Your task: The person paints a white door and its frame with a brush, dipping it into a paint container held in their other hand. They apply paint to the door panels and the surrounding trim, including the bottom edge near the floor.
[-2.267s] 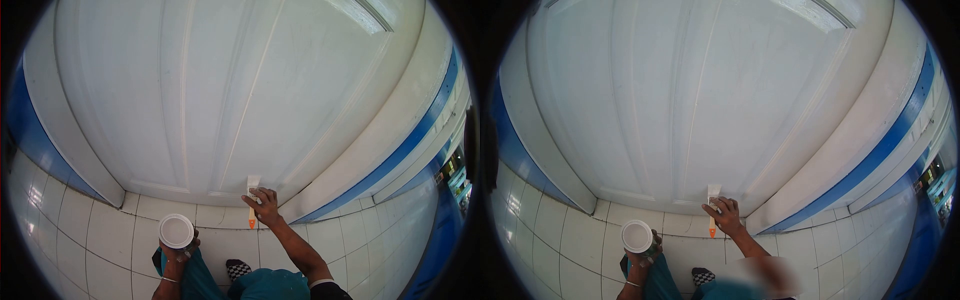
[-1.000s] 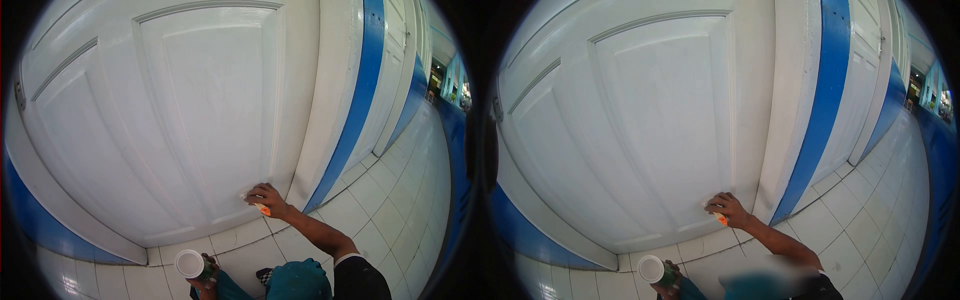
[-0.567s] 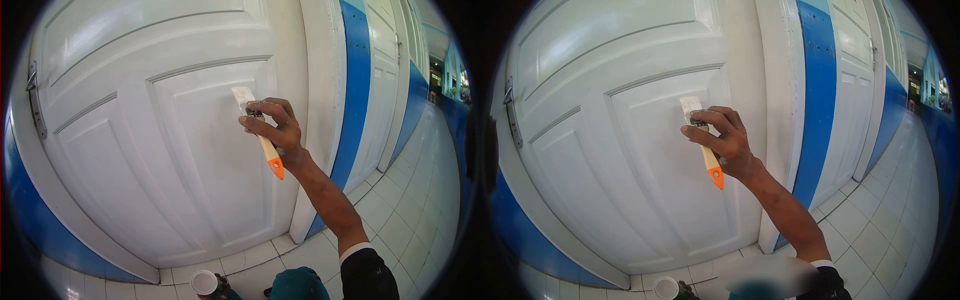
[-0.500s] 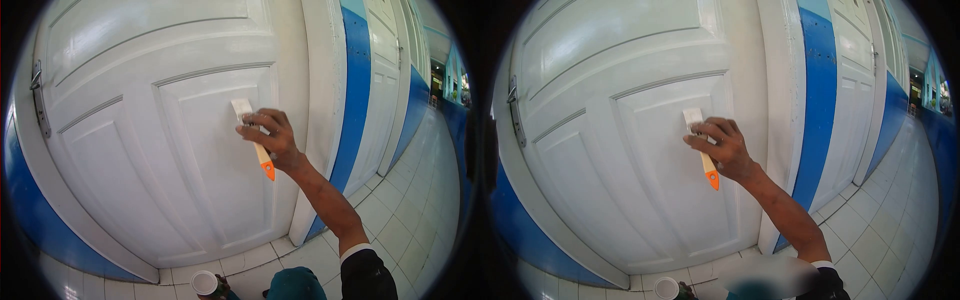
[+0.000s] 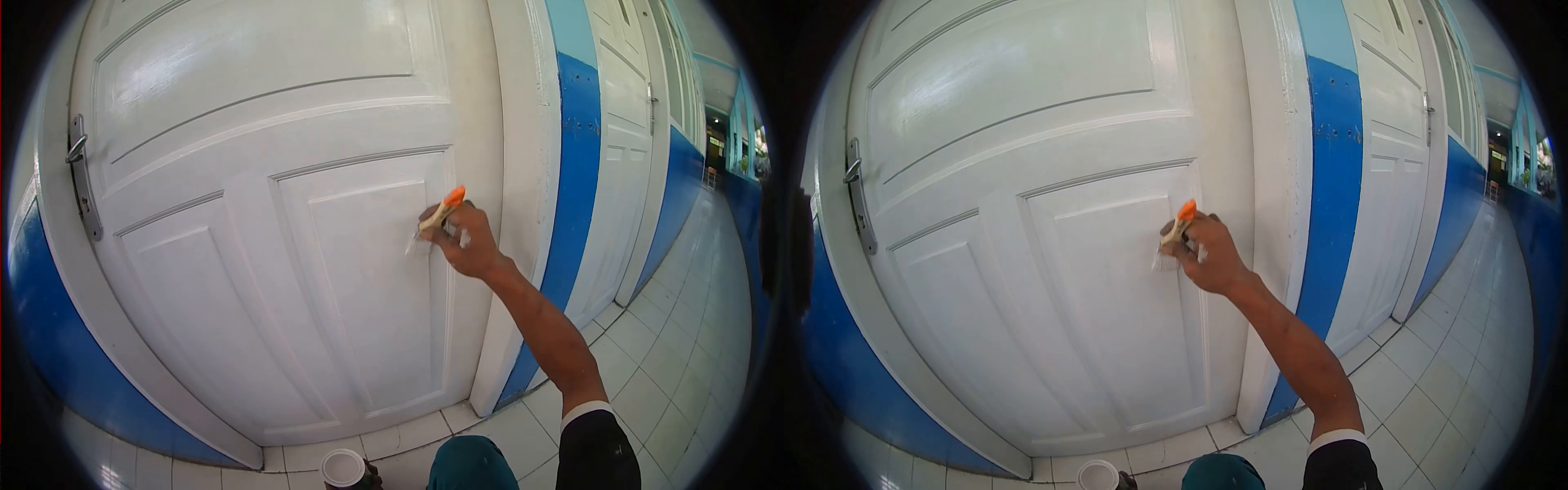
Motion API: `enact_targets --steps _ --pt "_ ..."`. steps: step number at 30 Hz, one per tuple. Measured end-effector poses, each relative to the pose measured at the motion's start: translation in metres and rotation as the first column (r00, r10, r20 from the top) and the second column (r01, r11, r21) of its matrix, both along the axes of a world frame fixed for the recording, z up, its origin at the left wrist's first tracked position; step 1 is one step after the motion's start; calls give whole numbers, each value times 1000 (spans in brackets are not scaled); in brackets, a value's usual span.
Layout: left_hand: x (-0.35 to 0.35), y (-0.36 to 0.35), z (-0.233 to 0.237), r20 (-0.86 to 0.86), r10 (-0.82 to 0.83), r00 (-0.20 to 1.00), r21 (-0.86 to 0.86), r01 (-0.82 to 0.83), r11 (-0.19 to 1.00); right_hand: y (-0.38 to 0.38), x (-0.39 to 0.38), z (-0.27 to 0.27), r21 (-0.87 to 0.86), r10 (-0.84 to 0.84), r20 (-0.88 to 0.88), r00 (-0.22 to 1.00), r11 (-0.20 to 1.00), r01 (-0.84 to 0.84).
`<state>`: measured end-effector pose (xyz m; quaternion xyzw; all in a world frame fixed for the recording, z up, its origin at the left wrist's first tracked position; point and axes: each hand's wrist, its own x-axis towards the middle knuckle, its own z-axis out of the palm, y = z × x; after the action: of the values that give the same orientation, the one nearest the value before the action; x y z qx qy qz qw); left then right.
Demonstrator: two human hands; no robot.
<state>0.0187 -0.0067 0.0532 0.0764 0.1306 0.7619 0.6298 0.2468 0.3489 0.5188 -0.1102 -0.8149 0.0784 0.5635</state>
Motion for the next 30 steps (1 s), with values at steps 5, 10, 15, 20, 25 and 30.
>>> enact_targets --steps 5,10,15,20,25,30 --pt "9 -4 12 69 -10 998 23 9 1000 7 -6 52 128 233 -367 901 972 -199" --pt "24 -5 34 242 -52 969 117 24 993 -21 1 -17 524 -186 -90 978 827 205" --pt "26 2 82 236 -12 972 91 -10 996 -68 -1 -133 210 34 209 977 975 -78" --pt "35 19 129 257 86 963 -112 -59 992 -152 -17 -113 -568 493 -59 868 698 -435" --pt "52 27 174 52 94 994 -156 -85 984 -184 -47 -83 -703 639 230 734 631 -329" --pt "52 31 159 27 62 998 -147 -58 987 -185 -65 -89 -423 516 543 663 849 -315"
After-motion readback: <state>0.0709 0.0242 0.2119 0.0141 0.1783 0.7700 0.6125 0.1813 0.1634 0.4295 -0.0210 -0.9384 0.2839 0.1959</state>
